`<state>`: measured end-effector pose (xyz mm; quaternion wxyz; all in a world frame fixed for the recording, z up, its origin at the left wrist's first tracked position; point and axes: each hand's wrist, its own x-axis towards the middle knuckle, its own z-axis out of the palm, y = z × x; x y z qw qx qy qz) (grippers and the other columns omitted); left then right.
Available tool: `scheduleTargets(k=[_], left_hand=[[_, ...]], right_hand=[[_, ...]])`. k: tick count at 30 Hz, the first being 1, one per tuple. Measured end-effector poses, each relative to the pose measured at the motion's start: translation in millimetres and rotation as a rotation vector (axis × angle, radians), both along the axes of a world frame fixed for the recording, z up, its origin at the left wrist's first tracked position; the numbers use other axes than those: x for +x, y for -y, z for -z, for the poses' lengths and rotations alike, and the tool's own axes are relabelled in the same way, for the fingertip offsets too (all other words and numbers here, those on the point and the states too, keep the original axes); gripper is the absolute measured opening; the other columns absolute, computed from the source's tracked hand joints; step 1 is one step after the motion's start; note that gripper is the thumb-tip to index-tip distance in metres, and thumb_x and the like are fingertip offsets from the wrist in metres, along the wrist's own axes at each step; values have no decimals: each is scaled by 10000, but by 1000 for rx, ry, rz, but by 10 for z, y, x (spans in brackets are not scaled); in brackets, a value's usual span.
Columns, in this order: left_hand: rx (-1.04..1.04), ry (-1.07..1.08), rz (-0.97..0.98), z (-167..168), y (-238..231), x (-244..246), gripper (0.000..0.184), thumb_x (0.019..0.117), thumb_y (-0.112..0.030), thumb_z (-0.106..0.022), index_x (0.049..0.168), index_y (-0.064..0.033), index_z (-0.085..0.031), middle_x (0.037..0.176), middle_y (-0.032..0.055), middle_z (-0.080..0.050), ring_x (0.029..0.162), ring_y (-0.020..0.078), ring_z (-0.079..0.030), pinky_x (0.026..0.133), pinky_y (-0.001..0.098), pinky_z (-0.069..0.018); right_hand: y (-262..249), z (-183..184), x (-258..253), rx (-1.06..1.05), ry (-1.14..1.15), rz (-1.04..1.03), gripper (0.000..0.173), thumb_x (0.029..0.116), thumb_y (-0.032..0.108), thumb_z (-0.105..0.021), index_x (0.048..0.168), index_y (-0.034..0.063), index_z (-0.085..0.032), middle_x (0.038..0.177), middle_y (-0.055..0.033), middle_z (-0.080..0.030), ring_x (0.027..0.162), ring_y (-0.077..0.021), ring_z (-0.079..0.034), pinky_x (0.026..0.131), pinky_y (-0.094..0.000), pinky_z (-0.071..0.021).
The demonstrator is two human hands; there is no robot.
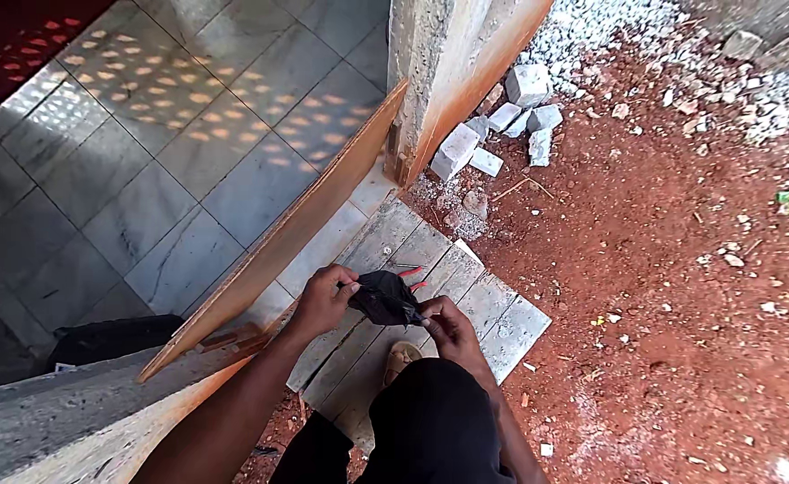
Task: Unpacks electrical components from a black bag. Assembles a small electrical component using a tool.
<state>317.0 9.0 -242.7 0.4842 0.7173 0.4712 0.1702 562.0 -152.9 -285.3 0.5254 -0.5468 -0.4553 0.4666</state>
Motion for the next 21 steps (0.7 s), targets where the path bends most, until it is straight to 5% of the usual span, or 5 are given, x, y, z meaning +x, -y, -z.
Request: scheduleTargets(k=[4, 11, 14, 16, 21], left_hand=[[-117, 187, -189, 41, 5, -129, 63, 1036, -66, -557, 980, -46, -538, 1183, 103, -706, 1165, 186, -666, 987, 414, -550], [-165, 28, 217, 92, 110, -26, 407, 934, -247, -748, 1281, -99, -594, 1043, 34, -707, 1009, 158, -670, 923, 377, -559], [-126, -178, 433, 90, 151, 3, 721, 841, -550, -793, 1420, -169, -592, 1184, 53, -681, 1088, 204, -640, 976, 440, -529], [-62, -334, 562, 114, 274, -2, 908, 743, -712, -779, 1476, -230, -543, 1331, 54, -636, 1203, 240, -615, 1029, 514, -501], [135, -559, 611, 450, 811, -299, 1057, 628, -722, -841, 1471, -187, -494, 1682, 104, -264, 1538, 342, -269, 1189, 709, -173]], right_hand=[[176, 30, 69, -40, -175, 158, 129, 967, -53, -517, 1038, -10, -615, 1228, -142, -655, 1143, -238, -648, 936, -400, -585], [118, 118, -119, -152, -44, 19, 370, 911, 32, -650, 1250, -33, -515, 977, -88, -677, 890, -176, -688, 812, -345, -601], [46, 60, -167, -272, 101, -69, 287, 968, 128, -654, 1228, 5, -655, 931, -52, -712, 818, -106, -685, 772, -289, -593], [49, 64, -169, -304, 142, -122, 325, 959, 205, -706, 1233, 35, -675, 1090, -86, -715, 958, -137, -705, 829, -307, -610], [184, 245, -312, -370, 508, -264, 660, 761, 447, -878, 1301, 127, -672, 1356, -164, -604, 1249, -264, -593, 1024, -411, -530]])
